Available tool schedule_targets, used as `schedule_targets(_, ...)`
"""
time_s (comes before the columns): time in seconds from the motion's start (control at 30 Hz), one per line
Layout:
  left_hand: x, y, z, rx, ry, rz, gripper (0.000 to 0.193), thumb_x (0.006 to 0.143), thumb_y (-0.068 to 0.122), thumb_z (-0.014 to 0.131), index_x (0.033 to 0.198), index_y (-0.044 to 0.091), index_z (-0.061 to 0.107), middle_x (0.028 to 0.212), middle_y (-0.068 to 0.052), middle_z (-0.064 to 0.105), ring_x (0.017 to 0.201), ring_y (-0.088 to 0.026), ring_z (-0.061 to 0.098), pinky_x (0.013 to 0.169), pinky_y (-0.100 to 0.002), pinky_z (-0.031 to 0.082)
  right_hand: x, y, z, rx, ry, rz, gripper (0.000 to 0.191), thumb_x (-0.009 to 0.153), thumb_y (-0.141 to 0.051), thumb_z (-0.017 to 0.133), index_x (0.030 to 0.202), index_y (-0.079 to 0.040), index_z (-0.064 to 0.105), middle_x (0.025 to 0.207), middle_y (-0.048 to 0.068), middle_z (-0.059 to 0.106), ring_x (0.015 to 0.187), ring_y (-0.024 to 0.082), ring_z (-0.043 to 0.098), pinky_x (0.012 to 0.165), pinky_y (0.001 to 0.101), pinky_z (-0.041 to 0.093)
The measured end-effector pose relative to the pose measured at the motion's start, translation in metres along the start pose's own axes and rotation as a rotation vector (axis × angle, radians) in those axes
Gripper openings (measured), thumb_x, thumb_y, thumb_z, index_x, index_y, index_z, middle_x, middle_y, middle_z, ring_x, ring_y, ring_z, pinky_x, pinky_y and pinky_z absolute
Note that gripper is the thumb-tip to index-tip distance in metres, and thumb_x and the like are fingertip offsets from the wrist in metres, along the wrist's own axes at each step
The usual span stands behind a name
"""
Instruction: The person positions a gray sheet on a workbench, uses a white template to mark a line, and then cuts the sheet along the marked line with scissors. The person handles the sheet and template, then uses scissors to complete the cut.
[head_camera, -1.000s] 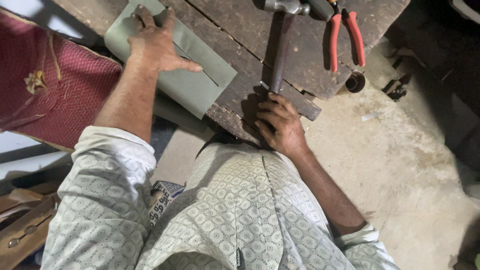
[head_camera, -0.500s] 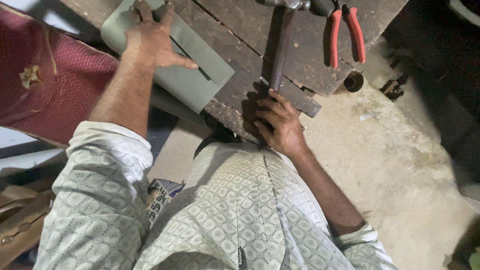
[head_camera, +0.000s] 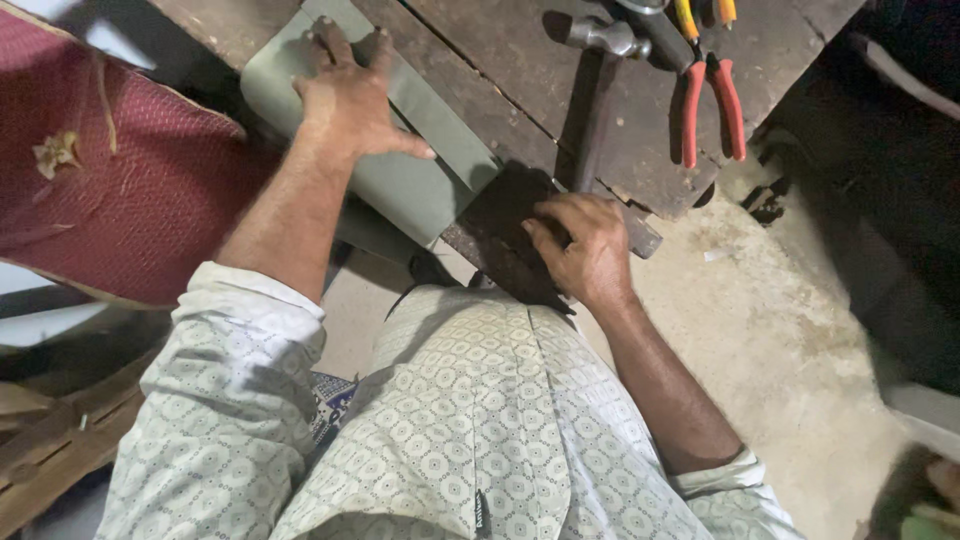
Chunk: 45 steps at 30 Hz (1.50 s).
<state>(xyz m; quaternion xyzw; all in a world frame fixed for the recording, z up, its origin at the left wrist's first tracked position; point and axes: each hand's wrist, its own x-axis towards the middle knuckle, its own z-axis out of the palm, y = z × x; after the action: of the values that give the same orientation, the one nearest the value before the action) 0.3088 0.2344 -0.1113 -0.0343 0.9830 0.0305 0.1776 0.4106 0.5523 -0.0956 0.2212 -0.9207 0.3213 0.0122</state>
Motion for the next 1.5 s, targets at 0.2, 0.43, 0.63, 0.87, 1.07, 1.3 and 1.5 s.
schedule_targets(0.2,-0.007,-0.016,-0.002,-0.063,0.084,0.037,0.141,0.049,0.087,0.081,0.162,0.020,0.030,0.160,-0.038,0.012,0.148,-0.055,0.020,0.101,-0.079,0.035,0.051,-0.040,0.022,-0.090,0.032,-0.205,0.063,0.069,-0.022,0.087,0.125,-0.002,0.066,0.130,0.019,0.062,0.119,0.039,0.059,0.099,0.0506,0.048)
schedule_targets(0.43,-0.011,-0.034,0.010,-0.175,0.213,0.056,0.132,0.052,0.093,0.075,0.156,0.020,0.041,0.161,-0.033,0.021,0.145,-0.052,0.027,0.105,-0.076,0.033,0.087,-0.038,0.064,-0.131,0.042,-0.162,0.053,0.072,0.000,0.070,0.124,-0.004,0.069,0.126,0.017,0.070,0.106,0.038,0.069,0.088,0.0449,0.057)
schedule_targets(0.63,-0.026,-0.059,0.038,-0.678,0.657,0.157,0.118,0.072,0.071,0.087,0.158,0.007,0.037,0.159,-0.037,0.034,0.140,-0.052,0.045,0.109,-0.059,0.045,0.089,-0.037,0.069,0.222,0.122,0.276,0.022,0.090,-0.004,0.073,0.112,-0.002,0.073,0.097,0.016,0.075,0.088,0.031,0.075,0.078,0.0405,0.058)
schedule_targets(0.87,-0.038,-0.049,0.037,-1.269,0.719,-0.061,0.096,0.087,0.050,0.087,0.146,-0.009,0.039,0.126,-0.033,0.065,0.120,-0.041,0.067,0.100,-0.045,0.054,0.067,-0.092,0.067,0.007,0.027,-0.277,0.040,0.082,0.003,0.069,0.121,-0.003,0.071,0.115,0.016,0.070,0.096,0.035,0.074,0.083,0.0385,0.061)
schedule_targets(1.07,-0.071,-0.069,0.014,-1.314,0.487,-0.320,0.046,0.084,0.026,0.075,0.121,0.003,0.060,0.087,-0.020,0.072,0.080,-0.033,0.074,0.077,-0.044,0.057,0.076,-0.119,0.066,-0.003,-0.346,-0.488,0.058,0.072,-0.025,0.089,0.120,0.001,0.070,0.115,0.022,0.067,0.093,0.036,0.070,0.077,0.0412,0.060)
schedule_targets(1.3,-0.178,-0.115,-0.001,-0.876,0.383,0.022,0.041,0.078,0.009,0.074,0.118,0.008,0.063,0.096,-0.018,0.072,0.091,-0.038,0.071,0.077,-0.047,0.054,0.095,-0.129,0.054,-0.005,-0.328,-0.851,0.051,0.083,-0.033,0.089,0.125,-0.010,0.069,0.128,0.009,0.068,0.119,0.027,0.067,0.101,0.0450,0.057)
schedule_targets(1.5,-0.257,-0.076,-0.031,-0.459,0.134,0.035,0.029,0.073,0.007,0.073,0.100,0.013,0.069,0.090,-0.013,0.073,0.088,-0.036,0.071,0.072,-0.048,0.056,0.121,-0.162,0.038,-0.023,-0.187,-1.147,0.057,0.077,-0.030,0.087,0.125,-0.006,0.068,0.125,0.016,0.070,0.125,0.034,0.063,0.104,0.0543,0.048)
